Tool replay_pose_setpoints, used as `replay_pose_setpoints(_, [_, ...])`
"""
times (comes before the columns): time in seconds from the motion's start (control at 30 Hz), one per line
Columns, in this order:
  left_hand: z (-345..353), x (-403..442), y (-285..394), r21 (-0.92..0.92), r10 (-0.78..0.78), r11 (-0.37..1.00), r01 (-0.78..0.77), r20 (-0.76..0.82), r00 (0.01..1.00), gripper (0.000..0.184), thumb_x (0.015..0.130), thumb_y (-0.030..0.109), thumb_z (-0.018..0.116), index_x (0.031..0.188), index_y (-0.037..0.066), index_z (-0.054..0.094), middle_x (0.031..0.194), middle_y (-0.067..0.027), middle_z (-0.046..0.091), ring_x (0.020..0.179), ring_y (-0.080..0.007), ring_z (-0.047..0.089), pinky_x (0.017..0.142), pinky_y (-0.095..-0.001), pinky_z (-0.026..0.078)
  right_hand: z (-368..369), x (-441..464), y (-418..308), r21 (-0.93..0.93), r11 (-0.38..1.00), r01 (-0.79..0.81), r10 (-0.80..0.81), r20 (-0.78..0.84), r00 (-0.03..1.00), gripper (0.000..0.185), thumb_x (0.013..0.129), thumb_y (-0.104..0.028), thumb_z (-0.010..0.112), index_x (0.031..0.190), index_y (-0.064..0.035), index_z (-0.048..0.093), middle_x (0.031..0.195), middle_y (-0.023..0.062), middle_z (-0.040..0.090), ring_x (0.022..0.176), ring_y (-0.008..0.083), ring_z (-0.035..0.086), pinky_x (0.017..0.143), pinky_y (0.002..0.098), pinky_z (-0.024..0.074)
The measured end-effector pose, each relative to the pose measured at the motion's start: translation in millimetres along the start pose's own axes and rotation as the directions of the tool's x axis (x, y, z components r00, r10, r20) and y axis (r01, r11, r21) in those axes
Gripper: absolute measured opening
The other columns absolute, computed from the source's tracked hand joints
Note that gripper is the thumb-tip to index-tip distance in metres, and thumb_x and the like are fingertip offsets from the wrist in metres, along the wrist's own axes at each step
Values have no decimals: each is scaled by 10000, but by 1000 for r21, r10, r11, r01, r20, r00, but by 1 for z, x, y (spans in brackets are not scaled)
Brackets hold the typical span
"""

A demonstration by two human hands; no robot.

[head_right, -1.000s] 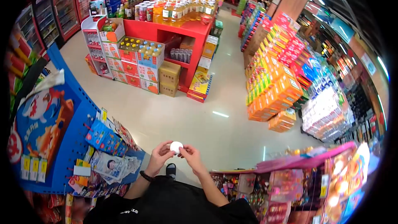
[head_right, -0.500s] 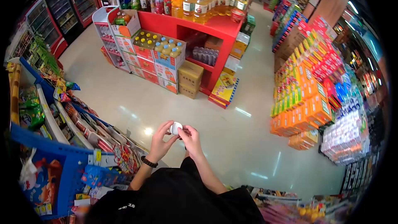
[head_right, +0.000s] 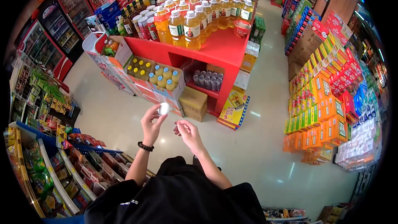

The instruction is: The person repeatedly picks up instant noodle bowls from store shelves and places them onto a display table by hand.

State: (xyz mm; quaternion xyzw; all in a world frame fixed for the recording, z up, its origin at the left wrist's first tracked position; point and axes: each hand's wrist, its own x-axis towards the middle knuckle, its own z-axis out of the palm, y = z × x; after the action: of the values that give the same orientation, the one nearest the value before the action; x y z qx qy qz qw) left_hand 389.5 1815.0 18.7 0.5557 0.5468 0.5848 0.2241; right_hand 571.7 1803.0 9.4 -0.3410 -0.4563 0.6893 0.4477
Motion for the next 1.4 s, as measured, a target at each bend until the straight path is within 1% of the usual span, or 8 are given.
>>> replay_pose_setpoints(0.13, [11, 103, -55, -156, -156, 977, 145, -61, 986, 332, 814, 60, 800, 1114, -22, 685, 890, -2, 663, 719, -58, 591, 641, -220, 492, -25, 38, -3, -11, 998, -54, 54, -14, 998, 213, 1034, -173, 531, 1103, 9, 616, 912, 47, 650, 841, 112, 615, 779, 263, 496])
replay_pose_setpoints(0.43, [16, 392, -137, 375, 252, 917, -136, -279, 927, 370, 786, 175, 812, 1105, 22, 703, 862, -116, 707, 727, -198, 640, 712, -313, 519, -66, 160, 12, -35, 997, -75, 69, -145, 987, 204, 1038, -171, 528, 1087, 0, 627, 923, 54, 670, 844, 119, 635, 765, 266, 505])
replay_pose_setpoints(0.73, [23, 571, -202, 410, 162, 912, -29, -295, 942, 384, 827, 266, 786, 1138, 53, 716, 734, -100, 676, 628, -168, 618, 629, -330, 505, -67, 300, -10, -106, 990, -89, 64, -213, 975, 200, 1039, -166, 526, 1084, 0, 628, 911, 57, 665, 835, 125, 633, 763, 267, 503])
replay_pose_setpoints(0.93, [17, 586, -228, 460, 102, 888, -3, -191, 976, 432, 825, 284, 796, 1199, 89, 704, 668, -57, 584, 598, -127, 540, 585, -301, 472, -67, 347, -12, -88, 982, -165, 149, -170, 974, 197, 1035, -174, 541, 1110, -7, 615, 935, 46, 659, 876, 113, 626, 780, 255, 500])
replay_pose_setpoints(1.13, [10, 529, -218, -230, -9, 970, -76, -347, 938, 392, 982, 117, 634, 1346, -5, 556, 1000, -22, 652, 772, -52, 589, 638, -204, 486, -68, 383, -16, -152, 973, -174, 164, -74, 984, 172, 1040, -169, 532, 1103, -35, 620, 933, 31, 650, 863, 95, 610, 782, 239, 495])
replay_pose_setpoints(1.17, [3, 509, -243, 132, 263, 965, -228, -416, 871, 321, 990, 104, 616, 1289, -7, 573, 1038, -22, 628, 738, -48, 558, 608, -206, 468, -65, 388, -19, -126, 972, -200, 195, -56, 979, 168, 1043, -169, 528, 1090, -35, 618, 924, 26, 645, 855, 92, 606, 789, 239, 498])
replay_pose_setpoints(1.2, [7, 468, -243, -189, -110, 981, 34, -408, 906, 297, 996, 99, 600, 1274, -2, 570, 1044, -33, 631, 725, -51, 539, 605, -205, 452, -63, 392, -22, -104, 971, -215, 214, -25, 977, 168, 1044, -170, 526, 1085, -34, 614, 917, 22, 641, 861, 91, 608, 791, 242, 502])
replay_pose_setpoints(1.4, [58, 236, -221, -207, -470, 883, 422, -370, 801, 223, 1023, 122, 540, 1194, -10, 592, 1048, -85, 667, 727, -121, 653, 596, -244, 510, -72, 394, -7, -70, 973, -222, 232, 208, 950, 155, 1029, -170, 547, 1082, -36, 605, 917, 20, 643, 850, 94, 612, 765, 244, 493])
